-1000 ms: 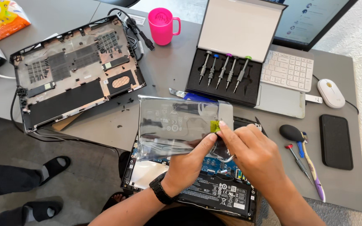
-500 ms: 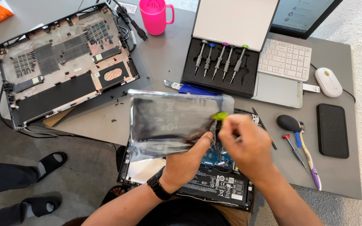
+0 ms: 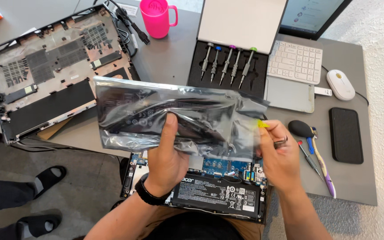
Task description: The person disconnects internal cables and unscrews components inside a laptop, removes a silver anti-static bag from the desk, and pulls out a black battery. They then place the new battery into the laptop chassis and begin securing it by hand and with a screwdriver.
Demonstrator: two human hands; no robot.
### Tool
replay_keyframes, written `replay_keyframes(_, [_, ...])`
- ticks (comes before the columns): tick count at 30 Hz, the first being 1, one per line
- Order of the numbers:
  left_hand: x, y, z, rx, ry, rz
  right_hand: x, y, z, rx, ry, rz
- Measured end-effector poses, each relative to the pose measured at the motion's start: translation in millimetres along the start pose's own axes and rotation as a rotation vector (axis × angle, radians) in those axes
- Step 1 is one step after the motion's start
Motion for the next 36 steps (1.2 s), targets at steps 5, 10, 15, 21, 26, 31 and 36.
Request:
replay_keyframes(5, [66, 2, 33, -0.298, -1.791, -0.005, 44, 5, -1, -0.420, 0.216, -0.135])
replay_keyframes(10, [7, -18, 74, 0.025, -0.326, 0.461, 104, 17, 12, -0.250, 0.831, -0.092])
replay_keyframes(15, [-19, -26, 86, 0.043, -0.216, 0.349, 107, 31, 28, -0.070, 0.871, -0.110])
replay_keyframes(21, [-27, -29, 77, 0.017, -0.183, 0.264, 79, 27, 42, 0.335, 1.217, -0.202])
replay_keyframes(26, [-41, -35, 66, -0.024, -0.208, 0.124, 63, 13, 25, 0.436, 1.108, -0.111])
replay_keyframes(31, [-47, -35, 42, 0.032, -0.238, 0.146, 16, 3, -54, 0.268, 0.402, -0.088])
replay_keyframes(36, [-69, -29, 26, 0.036, -0.124, -0.085, -13, -1, -71, 0.343, 0.201, -0.115])
Point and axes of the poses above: each hand's wrist, its own y-axis away from the middle knuckle, its own x-axis out of the back of the hand, z = x × y, the point moved 7 cm from there along -y, towards the middle knuckle, and after that the axes turned 2 degrees about x, right-handed, at the moved point
